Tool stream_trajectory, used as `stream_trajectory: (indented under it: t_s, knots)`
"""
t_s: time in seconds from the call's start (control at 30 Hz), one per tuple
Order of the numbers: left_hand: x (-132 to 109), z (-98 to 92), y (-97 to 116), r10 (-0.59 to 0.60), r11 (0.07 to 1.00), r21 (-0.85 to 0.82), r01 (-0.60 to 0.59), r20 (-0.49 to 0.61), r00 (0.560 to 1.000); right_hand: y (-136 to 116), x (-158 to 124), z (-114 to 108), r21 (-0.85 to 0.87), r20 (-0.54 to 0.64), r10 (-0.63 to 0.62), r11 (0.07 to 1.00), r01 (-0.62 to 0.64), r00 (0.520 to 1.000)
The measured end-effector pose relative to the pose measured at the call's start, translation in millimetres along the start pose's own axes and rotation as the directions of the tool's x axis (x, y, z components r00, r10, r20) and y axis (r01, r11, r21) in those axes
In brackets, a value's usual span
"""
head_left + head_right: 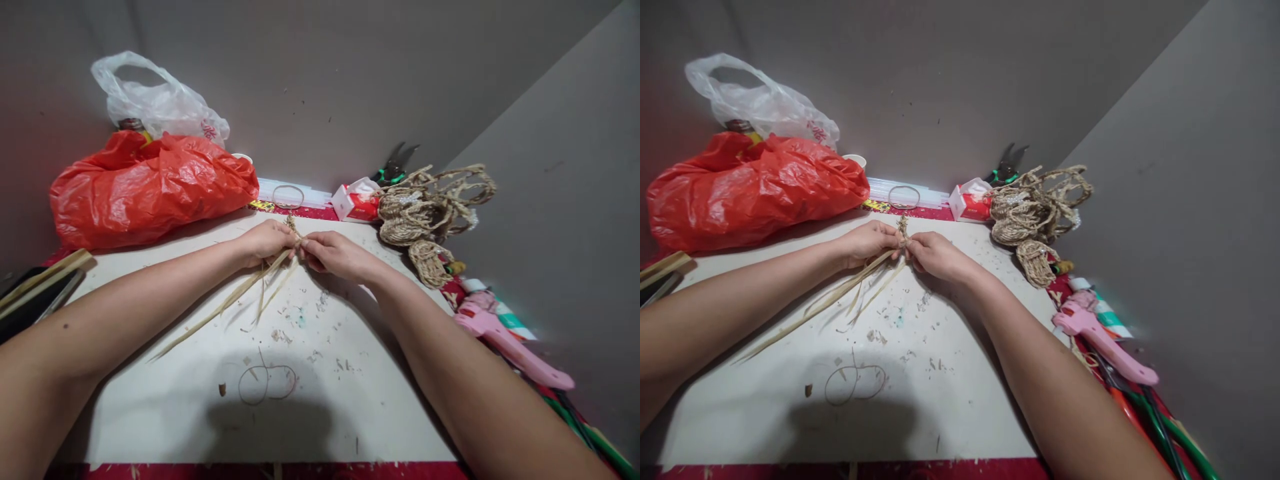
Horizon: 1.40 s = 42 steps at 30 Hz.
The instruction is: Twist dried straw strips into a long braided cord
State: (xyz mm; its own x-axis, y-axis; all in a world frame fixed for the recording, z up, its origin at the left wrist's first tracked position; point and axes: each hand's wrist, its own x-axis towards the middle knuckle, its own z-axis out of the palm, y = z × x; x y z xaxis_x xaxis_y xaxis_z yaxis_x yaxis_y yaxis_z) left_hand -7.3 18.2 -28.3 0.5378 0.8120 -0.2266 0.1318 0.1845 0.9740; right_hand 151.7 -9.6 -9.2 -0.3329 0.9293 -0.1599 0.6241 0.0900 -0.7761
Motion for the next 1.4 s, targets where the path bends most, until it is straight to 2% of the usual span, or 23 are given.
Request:
stream_trajectory:
  t_s: [0.07,0.13,0.17,0.2,0.27,0.4,0.47,0.63,0.7,0.8,0.93,1.1,1.2,1.33,1.4]
  knots:
    - [-1.4,2.0,4.0,-0.041,0.997,-0.068,0.038,-0.046,0.998,1.7,0.1,-4.1,0.059,-0.108,0.065,0.997,-0.059,0.992]
    - [-3.7,3.7,9.0,-0.089,0.988,-0.131,0.08,-0.066,0.994,2.9,0.2,-5.5,0.196,-0.223,0.149,0.975,-0.105,0.963]
    - [-5.0,4.4,11.4,-0.106,0.983,-0.154,0.096,-0.062,0.992,2.8,0.1,-4.7,0.288,-0.242,0.185,0.951,-0.112,0.952]
    - [-6.3,5.1,13.5,-0.116,0.98,-0.17,0.105,-0.052,0.992,2.2,-0.2,-2.9,0.381,-0.224,0.209,0.918,-0.112,0.952]
    - [-8.5,6.1,16.2,-0.117,0.976,-0.19,0.11,-0.026,0.993,0.0,-1.0,2.3,0.527,-0.109,0.201,0.842,-0.115,0.973]
    - [-9.0,6.1,14.3,-0.112,0.975,-0.193,0.107,-0.017,0.994,-3.9,-1.3,11.3,0.643,0.09,0.151,0.746,-0.173,0.984]
    - [-7.4,5.2,10.6,-0.096,0.984,-0.152,0.09,-0.029,0.995,-3.7,-0.1,11.9,0.618,0.116,0.198,0.753,-0.227,0.973]
    - [-6.0,7.1,3.1,0.013,1.0,-0.008,-0.013,-0.024,1.0,1.5,3.8,6.4,0.411,0.086,0.28,0.864,-0.29,0.956]
    - [-6.8,9.7,1.7,0.064,0.995,0.075,-0.059,-0.076,0.995,2.9,4.1,5.2,0.412,0.108,0.294,0.856,-0.311,0.95]
    - [-7.3,12.5,-0.4,0.167,0.961,0.243,-0.129,-0.143,0.975,1.9,2.6,7.2,0.556,0.151,0.287,0.766,-0.322,0.946]
    - [-7.7,10.9,-1.3,0.292,0.845,0.494,-0.205,-0.106,0.951,-1.7,0.1,14.7,0.713,0.117,0.297,0.639,-0.288,0.948]
    - [-13.5,6.7,6.8,0.358,0.641,0.745,-0.186,-0.076,0.931,-4.4,-1.1,22.5,0.72,0.027,0.317,0.652,-0.238,0.948]
    - [-18.9,8.1,13.2,0.379,0.488,0.859,-0.157,-0.046,0.924,-5.6,-1.6,23.8,0.715,0.008,0.317,0.661,-0.227,0.948]
    - [-25.7,15.2,17.8,0.372,0.266,0.957,-0.113,0.007,0.928,-5.8,-2.3,23.5,0.725,0.003,0.312,0.654,-0.217,0.95]
    - [-28.9,20.1,18.2,0.358,0.212,0.973,-0.091,0.009,0.934,-5.5,-2.3,23.1,0.744,0.002,0.311,0.635,-0.209,0.95]
